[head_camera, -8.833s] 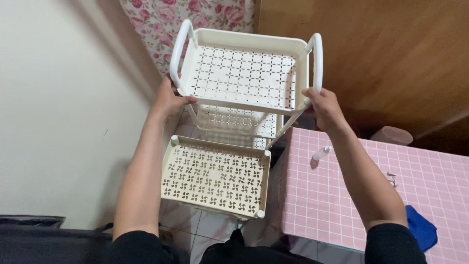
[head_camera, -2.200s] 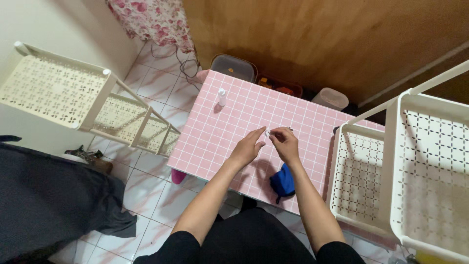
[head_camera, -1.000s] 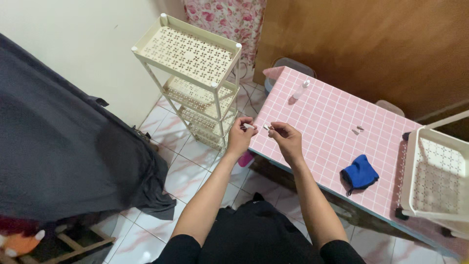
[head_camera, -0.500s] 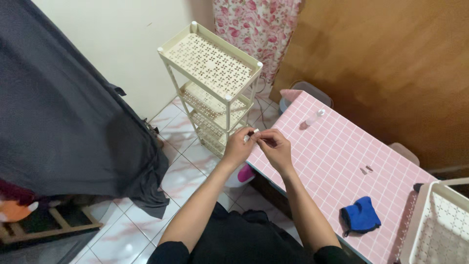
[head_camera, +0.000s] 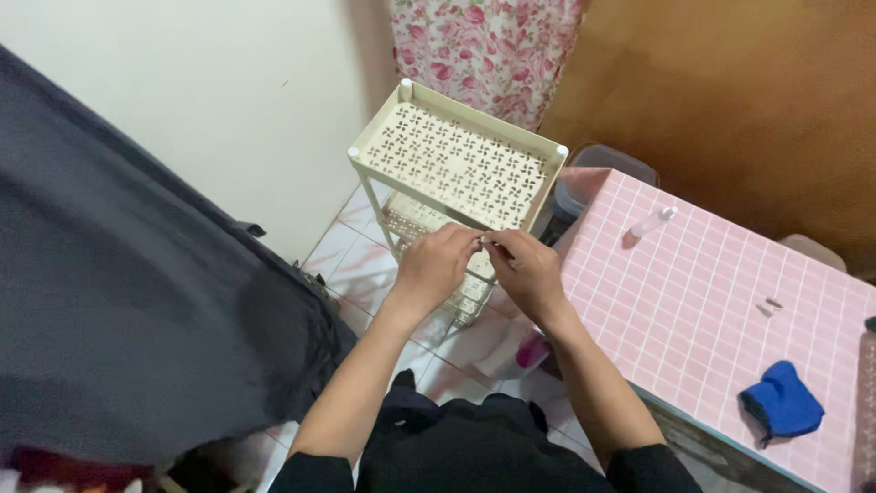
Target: The person wipes a disassembled plastic shelf with a blue cloth and spray, then reassembles the frame and inserts the perforated trays. The person places the assembled shelf upright on the floor.
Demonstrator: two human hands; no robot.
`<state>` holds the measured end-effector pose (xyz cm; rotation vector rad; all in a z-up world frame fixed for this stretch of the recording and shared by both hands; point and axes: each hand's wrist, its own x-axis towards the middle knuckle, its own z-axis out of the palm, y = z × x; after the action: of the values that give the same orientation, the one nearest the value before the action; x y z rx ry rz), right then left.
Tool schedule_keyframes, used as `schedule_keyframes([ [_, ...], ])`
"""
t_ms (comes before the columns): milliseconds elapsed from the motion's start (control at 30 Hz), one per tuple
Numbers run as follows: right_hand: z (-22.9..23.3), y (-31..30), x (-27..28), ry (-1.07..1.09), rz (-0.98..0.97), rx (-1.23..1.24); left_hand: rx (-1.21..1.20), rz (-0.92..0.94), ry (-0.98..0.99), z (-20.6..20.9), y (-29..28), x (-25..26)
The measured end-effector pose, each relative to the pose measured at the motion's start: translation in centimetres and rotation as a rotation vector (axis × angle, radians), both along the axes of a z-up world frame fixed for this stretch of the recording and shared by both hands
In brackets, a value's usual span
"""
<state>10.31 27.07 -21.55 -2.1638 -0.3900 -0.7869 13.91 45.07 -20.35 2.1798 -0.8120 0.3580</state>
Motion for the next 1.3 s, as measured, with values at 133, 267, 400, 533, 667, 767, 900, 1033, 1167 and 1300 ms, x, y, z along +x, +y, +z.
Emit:
schedule_keyframes([
  [133, 1.0, 2.8, 1.2, 0.084, -0.245, -0.074, -0.048, -0.091, -0.043, 0.2, 3.0, 4.5],
  [267, 1.2, 3.9, 1.3, 0.169, -0.352, -0.064, -0.091, -0.229, 0.081, -2.0, 4.7, 7.2],
  [400, 1.3, 4.2, 1.3, 0.203, -0.414, -0.094, -0.154, -0.307, 0.114, -2.6, 5.1, 8.3],
  [533, 1.0, 3.9, 1.4, 0.173, -0.421, -0.111, -0.074, -0.304, -0.123, -1.8, 3.2, 7.9],
  [667, 0.4, 3.4, 1.5, 0.179, -0.408, -0.133, 0.004, -0.325, -0.212, -1.5, 1.3, 7.9],
  [767, 0.0, 3.0, 1.6, 0.121, -0.357, -0.146, 0.027, -0.327, -0.216, -2.4, 0.3, 8.5],
  [900, -0.6, 2.6, 1.8, 0.094, -0.333, -0.222, -0.001, -0.313, -0.219, -3.3, -0.5, 8.7],
  [1033, -0.9, 2.2, 1.9, 0.153, -0.33, -0.234, -0.017, -0.307, -0.185, -3.4, -0.7, 8.2],
  [1167, -0.5, 2.1, 1.9, 0.094, -0.307, -0.186, -0.142, -0.29, -0.172, -4.0, -0.4, 7.2],
  [1300, 0.2, 1.4, 0.2, 0.109, -0.229, 0.023, -0.291, -0.3, 0.138, -4.4, 1.2, 5.7],
])
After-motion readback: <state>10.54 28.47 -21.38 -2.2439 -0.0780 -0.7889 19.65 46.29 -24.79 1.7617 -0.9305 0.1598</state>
